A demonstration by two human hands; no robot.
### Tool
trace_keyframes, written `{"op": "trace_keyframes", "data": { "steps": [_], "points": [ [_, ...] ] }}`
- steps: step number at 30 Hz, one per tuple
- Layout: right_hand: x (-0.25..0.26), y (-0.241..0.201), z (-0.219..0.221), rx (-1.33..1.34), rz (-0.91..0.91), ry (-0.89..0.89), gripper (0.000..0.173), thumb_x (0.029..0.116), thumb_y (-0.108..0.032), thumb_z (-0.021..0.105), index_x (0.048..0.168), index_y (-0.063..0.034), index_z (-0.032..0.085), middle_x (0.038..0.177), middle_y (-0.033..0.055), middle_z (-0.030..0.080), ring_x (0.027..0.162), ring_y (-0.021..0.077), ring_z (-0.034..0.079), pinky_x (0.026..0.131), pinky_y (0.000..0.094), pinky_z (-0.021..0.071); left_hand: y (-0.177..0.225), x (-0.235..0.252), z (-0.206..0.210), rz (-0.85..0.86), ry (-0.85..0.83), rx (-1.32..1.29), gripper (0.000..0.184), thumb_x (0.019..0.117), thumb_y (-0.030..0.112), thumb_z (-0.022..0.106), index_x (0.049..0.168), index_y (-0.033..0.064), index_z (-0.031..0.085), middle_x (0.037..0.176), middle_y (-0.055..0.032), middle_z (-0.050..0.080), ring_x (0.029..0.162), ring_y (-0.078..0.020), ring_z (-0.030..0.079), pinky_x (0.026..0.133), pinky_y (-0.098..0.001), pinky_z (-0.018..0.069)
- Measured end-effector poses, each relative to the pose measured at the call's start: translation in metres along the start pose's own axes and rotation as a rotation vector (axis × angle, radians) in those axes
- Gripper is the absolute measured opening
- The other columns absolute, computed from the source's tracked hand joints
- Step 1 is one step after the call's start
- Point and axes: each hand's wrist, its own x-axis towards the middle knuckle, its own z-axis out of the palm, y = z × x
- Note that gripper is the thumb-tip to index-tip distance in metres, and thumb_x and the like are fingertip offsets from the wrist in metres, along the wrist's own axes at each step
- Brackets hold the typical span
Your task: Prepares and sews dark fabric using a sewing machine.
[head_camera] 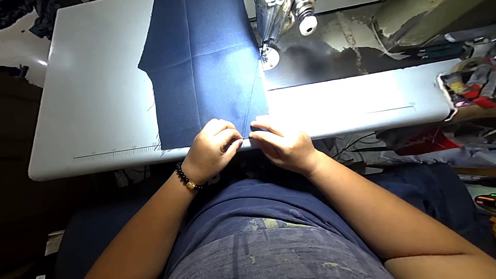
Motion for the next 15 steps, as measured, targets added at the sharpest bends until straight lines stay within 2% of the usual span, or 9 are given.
{"op": "trace_keyframes", "data": {
  "steps": [10,13,15],
  "points": [
    [0.001,-0.001,0.000,-0.011,-0.002,-0.027,0.023,0.0959,-0.015,0.059,0.103,-0.0091,0.080,0.115,0.0109,0.076,0.119,0.0283,0.069,0.108,0.0448,0.0506,0.003,0.001,0.001,-0.006,-0.027,0.040,0.013,0.0924,0.012,0.067,0.094,0.0046,0.077,0.099,-0.0102,0.071,0.094,-0.0211,0.065,0.085,-0.0307,0.0523],
    [0.008,-0.004,-0.001,-0.041,0.048,-0.077,0.025,0.0980,-0.019,0.058,0.107,-0.0122,0.080,0.120,0.0088,0.074,0.124,0.0275,0.065,0.106,0.0437,0.0498,0.000,0.003,-0.007,-0.047,-0.060,0.053,0.015,0.0930,0.015,0.068,0.097,0.0046,0.077,0.101,-0.0110,0.071,0.097,-0.0220,0.065,0.088,-0.0312,0.0529],
    [0.016,-0.005,-0.001,-0.029,0.098,-0.153,0.028,0.1002,-0.021,0.055,0.114,-0.0132,0.078,0.128,0.0082,0.071,0.131,0.0277,0.060,0.111,0.0459,0.0452,-0.008,0.006,-0.013,-0.079,-0.074,0.063,0.014,0.0930,0.016,0.069,0.095,0.0050,0.077,0.101,-0.0114,0.071,0.098,-0.0229,0.066,0.089,-0.0333,0.0531]
  ]
}}
